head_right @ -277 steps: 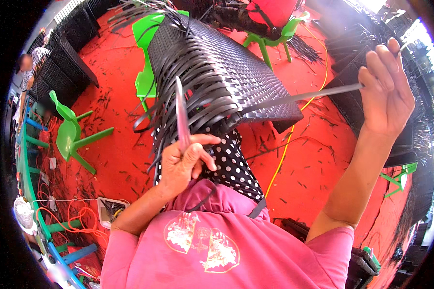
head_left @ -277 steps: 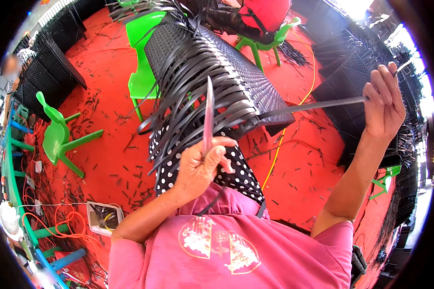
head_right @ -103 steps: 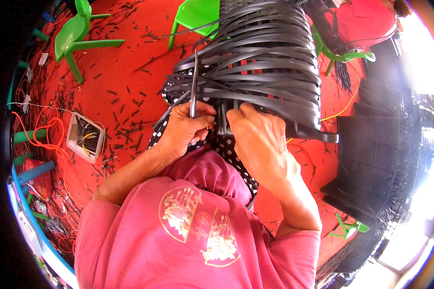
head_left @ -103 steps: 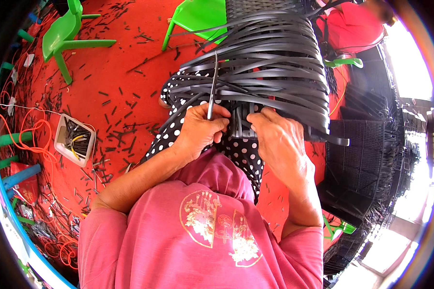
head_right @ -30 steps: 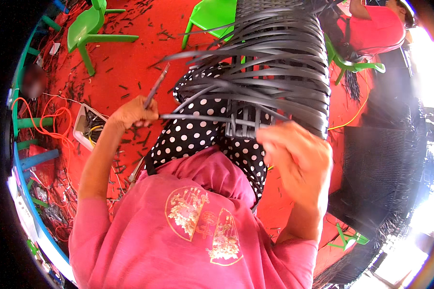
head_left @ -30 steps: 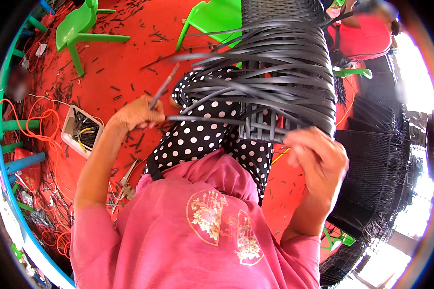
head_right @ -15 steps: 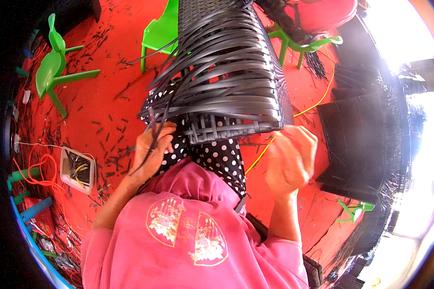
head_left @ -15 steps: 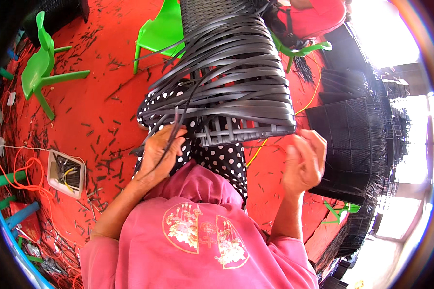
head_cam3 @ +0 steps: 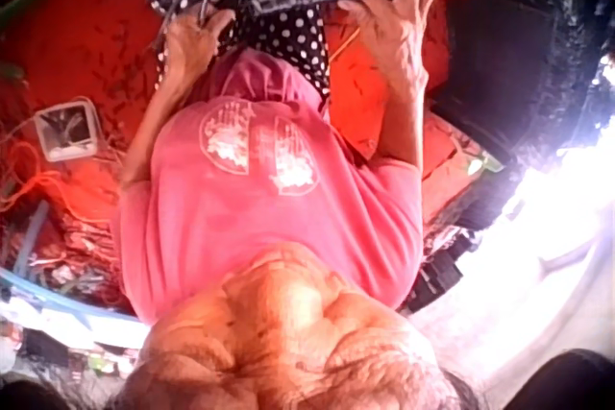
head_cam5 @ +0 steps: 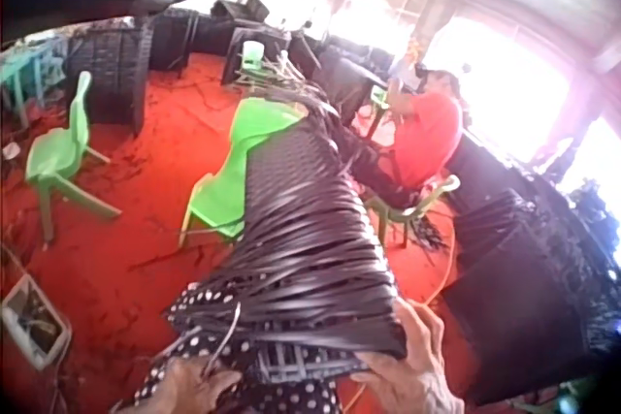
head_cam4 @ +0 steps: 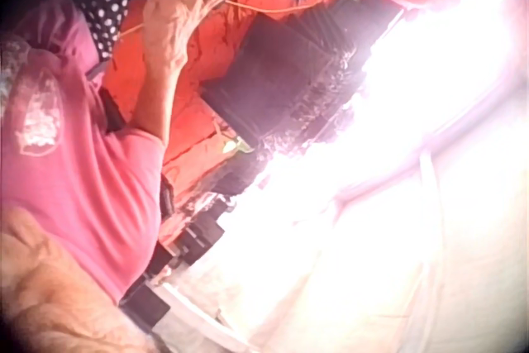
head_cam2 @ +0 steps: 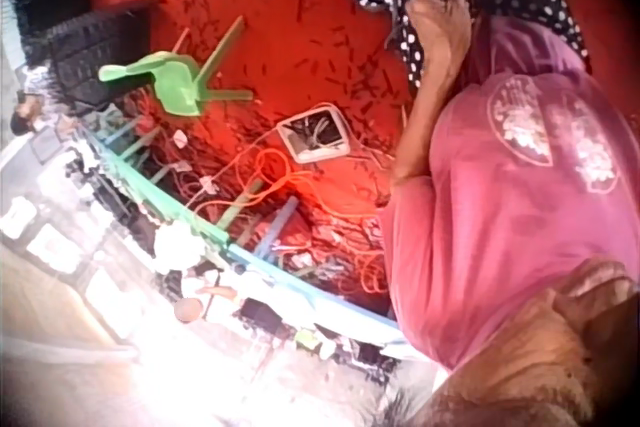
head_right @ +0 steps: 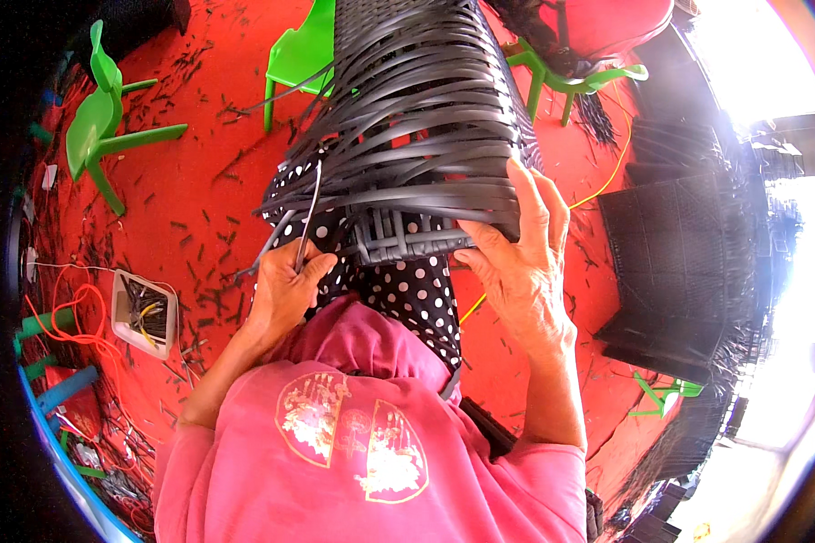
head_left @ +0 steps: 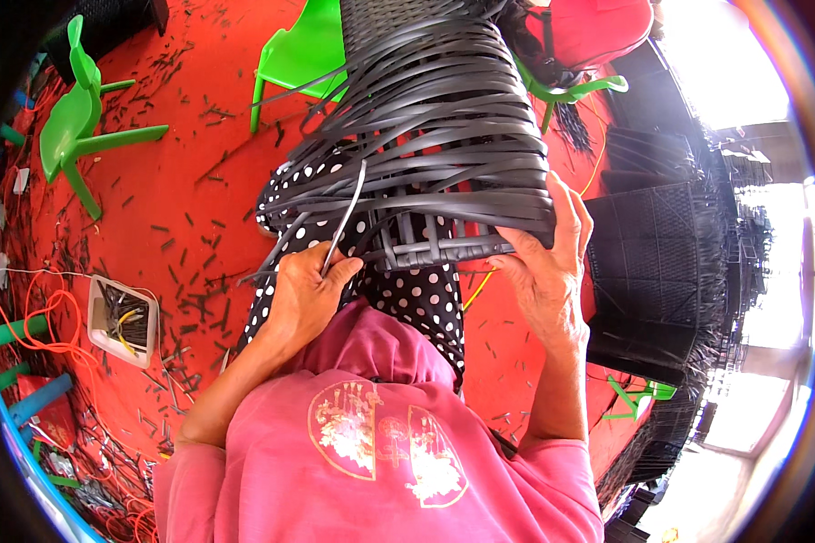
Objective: The person weaves a black plastic basket by hand, interlacing flexible black strips through a grid-like frame. They use a metal tool to push and tighten the strips into place while seated on the floor.
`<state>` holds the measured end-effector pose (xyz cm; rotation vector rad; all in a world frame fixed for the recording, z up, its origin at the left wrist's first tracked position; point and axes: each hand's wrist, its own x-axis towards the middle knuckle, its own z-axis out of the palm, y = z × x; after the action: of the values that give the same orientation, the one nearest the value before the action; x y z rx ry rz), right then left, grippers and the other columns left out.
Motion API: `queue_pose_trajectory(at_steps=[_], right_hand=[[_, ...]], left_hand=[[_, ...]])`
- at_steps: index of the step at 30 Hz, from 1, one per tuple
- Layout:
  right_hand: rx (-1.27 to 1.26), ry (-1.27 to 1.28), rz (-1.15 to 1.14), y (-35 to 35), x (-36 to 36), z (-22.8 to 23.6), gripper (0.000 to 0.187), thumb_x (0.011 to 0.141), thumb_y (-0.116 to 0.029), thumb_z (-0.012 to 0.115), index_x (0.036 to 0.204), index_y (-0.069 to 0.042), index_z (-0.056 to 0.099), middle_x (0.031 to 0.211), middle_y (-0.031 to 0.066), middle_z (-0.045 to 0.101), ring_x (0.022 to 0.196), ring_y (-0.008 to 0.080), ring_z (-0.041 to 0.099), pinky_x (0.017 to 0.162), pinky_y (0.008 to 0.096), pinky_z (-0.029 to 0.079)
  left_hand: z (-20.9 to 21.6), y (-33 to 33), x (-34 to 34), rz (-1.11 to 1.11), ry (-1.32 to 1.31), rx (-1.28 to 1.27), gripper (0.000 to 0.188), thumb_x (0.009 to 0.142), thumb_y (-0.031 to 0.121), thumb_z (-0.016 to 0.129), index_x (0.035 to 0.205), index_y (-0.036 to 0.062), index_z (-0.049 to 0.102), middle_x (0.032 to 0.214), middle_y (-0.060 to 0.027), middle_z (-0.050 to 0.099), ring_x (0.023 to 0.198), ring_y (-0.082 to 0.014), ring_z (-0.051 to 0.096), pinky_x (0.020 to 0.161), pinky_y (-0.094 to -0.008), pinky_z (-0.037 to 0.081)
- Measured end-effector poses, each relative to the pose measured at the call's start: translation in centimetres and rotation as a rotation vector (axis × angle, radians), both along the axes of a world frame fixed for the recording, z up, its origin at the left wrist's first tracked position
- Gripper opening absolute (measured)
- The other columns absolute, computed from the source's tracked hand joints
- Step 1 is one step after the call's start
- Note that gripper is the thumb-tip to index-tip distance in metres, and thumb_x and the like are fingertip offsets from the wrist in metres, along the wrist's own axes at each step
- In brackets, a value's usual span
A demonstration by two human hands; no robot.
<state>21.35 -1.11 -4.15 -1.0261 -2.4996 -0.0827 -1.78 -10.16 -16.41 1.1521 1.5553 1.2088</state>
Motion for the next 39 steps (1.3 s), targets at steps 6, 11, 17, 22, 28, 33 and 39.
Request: queue_pose_trajectory(at_steps=[6,11,17,22,28,33,39], right_hand=[[-0.028,-0.192,0.045,0.1,-1.0,2.7,0.028,0.065,-0.017,0.075,0.088,-0.004,0.067,0.140,0.0134,0.039,0.124,0.0382,0.036,0.099,0.0469,0.034],[-0.137,-0.207,0.164,1.0,-1.5,3.6,0.027,0.061,-0.010,0.073,0.082,-0.002,0.060,0.137,0.0106,0.041,0.125,0.0347,0.036,0.098,0.0470,0.032],[-0.152,-0.141,0.202,1.5,-1.1,3.0,0.028,0.057,-0.009,0.074,0.080,-0.002,0.060,0.134,0.0100,0.044,0.124,0.0337,0.039,0.096,0.0469,0.034],[-0.068,-0.087,0.205,1.2,-0.7,2.4,0.023,0.057,-0.008,0.074,0.075,-0.001,0.061,0.129,0.0097,0.050,0.120,0.0326,0.043,0.094,0.0464,0.036],[0.119,-0.069,0.261,1.3,0.5,0.8,0.019,0.060,-0.006,0.074,0.076,-0.004,0.065,0.128,0.0091,0.052,0.117,0.0323,0.044,0.093,0.0453,0.038],[0.294,-0.024,0.111,-0.4,-0.3,-0.2,0.015,0.064,-0.007,0.075,0.077,-0.010,0.069,0.125,0.0075,0.053,0.118,0.0341,0.039,0.094,0.0454,0.036],[0.367,-0.173,0.154,-2.2,-1.3,-1.7,0.030,0.064,-0.022,0.079,0.092,-0.015,0.070,0.109,0.0015,0.055,0.113,0.0273,0.039,0.100,0.0532,0.027]], left_hand=[[1.8,-0.9,-1.4,-0.136,-0.283,-0.081,0.031,0.089,0.016,0.063,0.062,0.0041,0.052,0.053,0.0009,0.048,0.040,-0.0053,0.044,0.037,-0.0202,0.032],[0.6,-0.9,-1.5,-0.205,-0.639,-0.250,0.030,0.089,0.019,0.064,0.064,0.0050,0.053,0.055,-0.0022,0.054,0.037,-0.0073,0.049,0.033,-0.0202,0.031],[0.0,-1.1,-0.2,-0.036,-0.299,-0.229,0.017,0.088,0.014,0.064,0.083,-0.0016,0.062,0.058,-0.0047,0.057,0.043,-0.0096,0.052,0.040,-0.0231,0.038],[0.5,-1.3,0.3,0.120,0.351,0.617,0.011,0.088,0.001,0.059,0.098,-0.0023,0.061,0.094,-0.0129,0.063,0.053,-0.0082,0.054,0.045,-0.0216,0.041],[0.7,-1.1,1.0,0.048,-0.151,0.152,0.009,0.088,0.001,0.058,0.096,-0.0016,0.060,0.081,-0.0114,0.061,0.050,-0.0112,0.054,0.046,-0.0245,0.043],[-0.2,-0.9,1.0,0.032,-0.357,-0.133,0.013,0.090,0.004,0.055,0.098,-0.0056,0.060,0.064,-0.0031,0.054,0.045,-0.0070,0.050,0.043,-0.0218,0.040],[-0.5,0.0,-0.5,-0.009,-0.583,-0.236,0.010,0.087,0.005,0.059,0.089,-0.0043,0.062,0.064,-0.0025,0.053,0.043,-0.0070,0.049,0.036,-0.0206,0.035]])
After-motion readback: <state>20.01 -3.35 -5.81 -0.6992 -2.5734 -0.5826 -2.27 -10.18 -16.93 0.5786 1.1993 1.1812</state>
